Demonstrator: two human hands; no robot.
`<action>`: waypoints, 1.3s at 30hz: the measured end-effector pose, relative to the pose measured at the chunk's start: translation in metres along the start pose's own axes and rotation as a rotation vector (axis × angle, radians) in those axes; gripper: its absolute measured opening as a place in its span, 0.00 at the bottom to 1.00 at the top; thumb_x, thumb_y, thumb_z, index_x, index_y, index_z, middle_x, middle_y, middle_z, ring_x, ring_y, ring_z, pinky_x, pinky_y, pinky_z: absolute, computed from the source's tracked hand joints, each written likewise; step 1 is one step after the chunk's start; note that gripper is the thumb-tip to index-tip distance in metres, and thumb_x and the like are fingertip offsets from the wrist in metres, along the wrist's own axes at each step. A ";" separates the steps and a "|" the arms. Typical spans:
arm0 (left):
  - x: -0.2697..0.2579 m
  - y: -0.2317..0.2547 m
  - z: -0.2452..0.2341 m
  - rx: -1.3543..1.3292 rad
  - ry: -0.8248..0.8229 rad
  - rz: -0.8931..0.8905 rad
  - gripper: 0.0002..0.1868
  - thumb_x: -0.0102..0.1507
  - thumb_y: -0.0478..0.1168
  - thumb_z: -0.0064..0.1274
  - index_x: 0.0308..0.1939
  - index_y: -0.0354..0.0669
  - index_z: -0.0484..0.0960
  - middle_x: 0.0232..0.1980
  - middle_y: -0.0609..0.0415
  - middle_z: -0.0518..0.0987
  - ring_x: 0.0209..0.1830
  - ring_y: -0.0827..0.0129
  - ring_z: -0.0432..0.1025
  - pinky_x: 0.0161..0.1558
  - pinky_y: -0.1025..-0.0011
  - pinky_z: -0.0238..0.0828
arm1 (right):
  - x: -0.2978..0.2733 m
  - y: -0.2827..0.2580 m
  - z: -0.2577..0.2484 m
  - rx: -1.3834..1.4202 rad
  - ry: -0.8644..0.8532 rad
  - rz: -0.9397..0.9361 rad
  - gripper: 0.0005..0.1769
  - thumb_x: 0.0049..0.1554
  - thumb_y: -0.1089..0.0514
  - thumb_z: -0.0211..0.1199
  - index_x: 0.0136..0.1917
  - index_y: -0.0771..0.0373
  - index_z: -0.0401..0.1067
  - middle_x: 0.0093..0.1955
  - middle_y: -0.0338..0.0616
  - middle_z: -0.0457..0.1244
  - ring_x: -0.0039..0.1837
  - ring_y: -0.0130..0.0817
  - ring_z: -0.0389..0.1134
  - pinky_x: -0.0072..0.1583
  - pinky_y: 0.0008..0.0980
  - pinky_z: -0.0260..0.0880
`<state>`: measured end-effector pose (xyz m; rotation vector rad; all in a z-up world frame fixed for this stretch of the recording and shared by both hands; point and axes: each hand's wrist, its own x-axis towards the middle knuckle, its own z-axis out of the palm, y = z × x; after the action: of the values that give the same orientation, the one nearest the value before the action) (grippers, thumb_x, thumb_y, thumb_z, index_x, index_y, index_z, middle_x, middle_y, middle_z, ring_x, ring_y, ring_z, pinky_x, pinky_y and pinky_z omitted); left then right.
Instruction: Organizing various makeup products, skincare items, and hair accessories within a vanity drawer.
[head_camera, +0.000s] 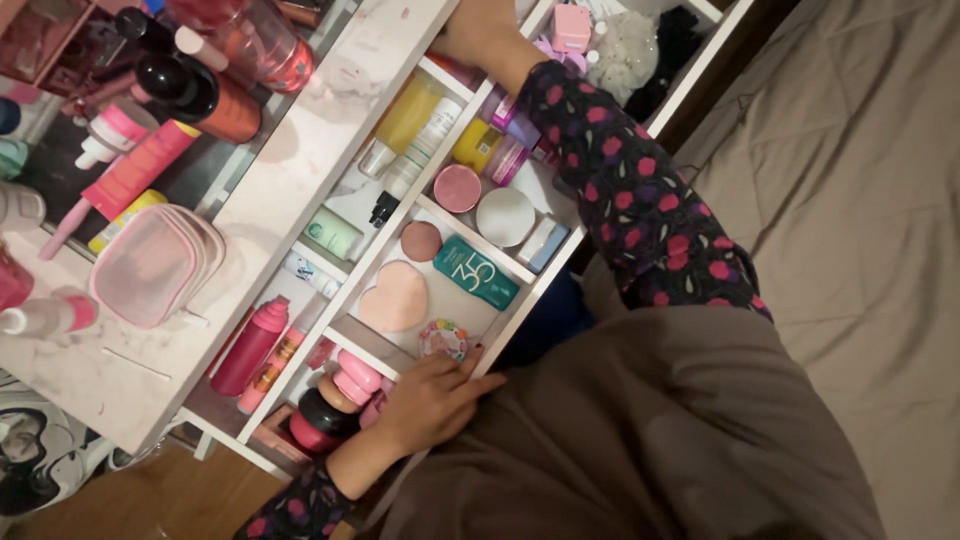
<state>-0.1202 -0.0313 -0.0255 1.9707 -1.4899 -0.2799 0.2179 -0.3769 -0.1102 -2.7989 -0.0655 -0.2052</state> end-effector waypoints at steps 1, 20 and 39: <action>0.000 0.002 -0.001 0.002 0.005 -0.001 0.28 0.52 0.35 0.59 0.58 0.50 0.82 0.56 0.47 0.83 0.35 0.60 0.71 0.41 0.62 0.71 | -0.002 0.000 -0.004 -0.002 0.001 -0.005 0.27 0.49 0.31 0.73 0.52 0.52 0.81 0.43 0.51 0.71 0.43 0.52 0.72 0.45 0.50 0.69; 0.030 -0.005 -0.019 0.058 -0.134 0.115 0.29 0.64 0.46 0.54 0.69 0.42 0.72 0.46 0.44 0.81 0.47 0.54 0.75 0.52 0.59 0.66 | -0.177 0.039 -0.133 0.591 0.229 -0.299 0.43 0.49 0.58 0.80 0.72 0.64 0.61 0.70 0.50 0.63 0.72 0.40 0.64 0.74 0.37 0.63; -0.060 -0.025 -0.104 0.080 0.286 -0.311 0.12 0.66 0.33 0.59 0.54 0.41 0.84 0.35 0.48 0.81 0.36 0.57 0.77 0.41 0.60 0.75 | -0.209 -0.122 -0.127 0.779 -0.383 -0.547 0.45 0.44 0.50 0.78 0.70 0.61 0.63 0.71 0.47 0.60 0.73 0.43 0.61 0.73 0.39 0.65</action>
<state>-0.0662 0.0656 0.0276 2.2000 -1.0288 -0.0639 -0.0144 -0.3080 0.0166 -1.9487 -0.8131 0.2006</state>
